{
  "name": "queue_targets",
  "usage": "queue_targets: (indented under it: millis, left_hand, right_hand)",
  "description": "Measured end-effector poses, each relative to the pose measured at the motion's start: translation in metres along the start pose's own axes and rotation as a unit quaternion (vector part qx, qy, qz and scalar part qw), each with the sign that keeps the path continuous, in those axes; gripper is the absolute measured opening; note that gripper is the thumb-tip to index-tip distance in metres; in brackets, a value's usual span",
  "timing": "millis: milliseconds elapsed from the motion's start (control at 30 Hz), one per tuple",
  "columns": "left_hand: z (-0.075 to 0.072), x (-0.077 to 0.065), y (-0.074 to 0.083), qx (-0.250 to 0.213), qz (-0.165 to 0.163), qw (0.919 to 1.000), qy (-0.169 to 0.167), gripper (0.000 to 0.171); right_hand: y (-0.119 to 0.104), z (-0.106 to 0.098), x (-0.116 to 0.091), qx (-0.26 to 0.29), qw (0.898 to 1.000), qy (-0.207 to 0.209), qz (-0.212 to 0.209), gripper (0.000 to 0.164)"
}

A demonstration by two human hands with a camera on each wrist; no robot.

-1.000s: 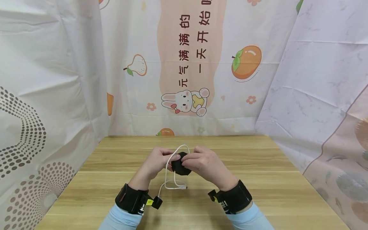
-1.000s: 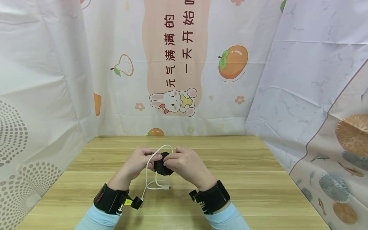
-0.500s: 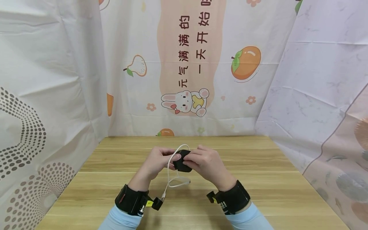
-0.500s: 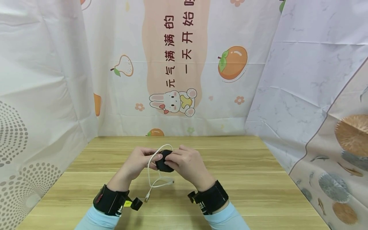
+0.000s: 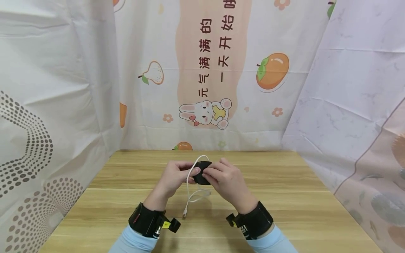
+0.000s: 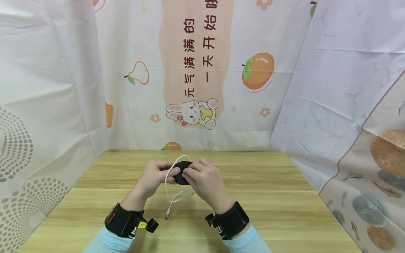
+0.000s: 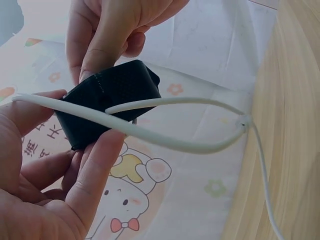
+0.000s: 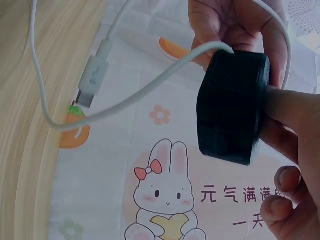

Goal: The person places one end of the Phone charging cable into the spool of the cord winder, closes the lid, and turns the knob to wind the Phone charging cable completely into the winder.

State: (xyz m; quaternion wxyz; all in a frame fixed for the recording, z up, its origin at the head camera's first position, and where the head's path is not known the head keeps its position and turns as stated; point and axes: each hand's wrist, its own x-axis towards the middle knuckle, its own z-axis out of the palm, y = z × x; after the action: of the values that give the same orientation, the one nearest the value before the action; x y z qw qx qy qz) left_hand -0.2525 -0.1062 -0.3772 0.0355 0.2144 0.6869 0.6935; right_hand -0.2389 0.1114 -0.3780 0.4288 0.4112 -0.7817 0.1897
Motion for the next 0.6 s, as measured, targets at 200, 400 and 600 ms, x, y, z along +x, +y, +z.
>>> queue_targets:
  millis: [200,400,600]
  left_hand:
    - [0.004,0.0002,0.0002,0.003,0.013,0.9999,-0.004,0.03]
    - [0.0061,0.0004,-0.0016,0.002,0.029,0.9996,0.004,0.031]
    - [0.0103,0.0021,-0.0086,0.016,0.051,0.9984,0.018,0.029]
  right_hand:
    - [-0.006,-0.0003,-0.0015,0.02,0.998,0.004,0.053,0.008]
    - [-0.0097,0.0017,-0.0002,0.045,0.993,0.018,0.112,0.007]
    - [-0.0086,0.0048,-0.0012,0.084,0.975,0.022,0.204,0.008]
